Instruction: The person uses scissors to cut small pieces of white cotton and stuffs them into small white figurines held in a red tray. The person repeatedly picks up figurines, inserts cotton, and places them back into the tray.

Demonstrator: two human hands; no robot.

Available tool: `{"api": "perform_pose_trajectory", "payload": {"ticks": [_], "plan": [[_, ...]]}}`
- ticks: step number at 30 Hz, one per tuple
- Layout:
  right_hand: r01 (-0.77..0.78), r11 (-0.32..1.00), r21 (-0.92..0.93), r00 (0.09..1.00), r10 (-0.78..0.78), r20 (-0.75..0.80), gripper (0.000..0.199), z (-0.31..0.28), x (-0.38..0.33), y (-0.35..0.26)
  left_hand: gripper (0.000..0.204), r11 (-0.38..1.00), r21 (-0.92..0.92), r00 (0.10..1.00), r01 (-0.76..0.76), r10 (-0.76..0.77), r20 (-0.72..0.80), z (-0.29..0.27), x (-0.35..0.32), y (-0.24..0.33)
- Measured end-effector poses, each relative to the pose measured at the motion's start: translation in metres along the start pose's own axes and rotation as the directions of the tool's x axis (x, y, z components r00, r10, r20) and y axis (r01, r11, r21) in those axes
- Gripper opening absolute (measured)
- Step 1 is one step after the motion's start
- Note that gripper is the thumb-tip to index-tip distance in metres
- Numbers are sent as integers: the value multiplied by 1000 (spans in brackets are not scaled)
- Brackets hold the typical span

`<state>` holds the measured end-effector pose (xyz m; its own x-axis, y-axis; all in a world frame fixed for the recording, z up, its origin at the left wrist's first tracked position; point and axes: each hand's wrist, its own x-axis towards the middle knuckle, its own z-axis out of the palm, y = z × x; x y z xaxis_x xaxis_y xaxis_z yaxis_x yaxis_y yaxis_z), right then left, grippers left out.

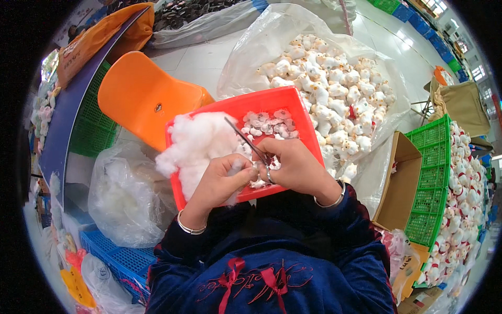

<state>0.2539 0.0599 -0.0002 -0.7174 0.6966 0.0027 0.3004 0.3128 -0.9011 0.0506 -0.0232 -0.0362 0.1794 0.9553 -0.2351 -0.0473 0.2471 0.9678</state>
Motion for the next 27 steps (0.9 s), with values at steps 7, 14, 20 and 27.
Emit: {"api": "perform_pose_trajectory", "payload": {"ticks": [7,14,20,27], "plan": [[-63,989,132,994,51,94,12,-4,8,-4,12,999,-27,997,28,-26,79,-6,3,2],[-147,989,10,989,147,0,25,-7,8,5,10,955,-295,993,36,-68,-98,-3,6,-1],[-111,943,-314,989,138,63,48,-22,-10,-7,23,782,-601,948,-166,-41,-316,-19,10,-22],[155,776,-611,988,-138,75,52,3,-5,-3,17,670,-679,940,-300,87,-330,-8,15,-26]]}}
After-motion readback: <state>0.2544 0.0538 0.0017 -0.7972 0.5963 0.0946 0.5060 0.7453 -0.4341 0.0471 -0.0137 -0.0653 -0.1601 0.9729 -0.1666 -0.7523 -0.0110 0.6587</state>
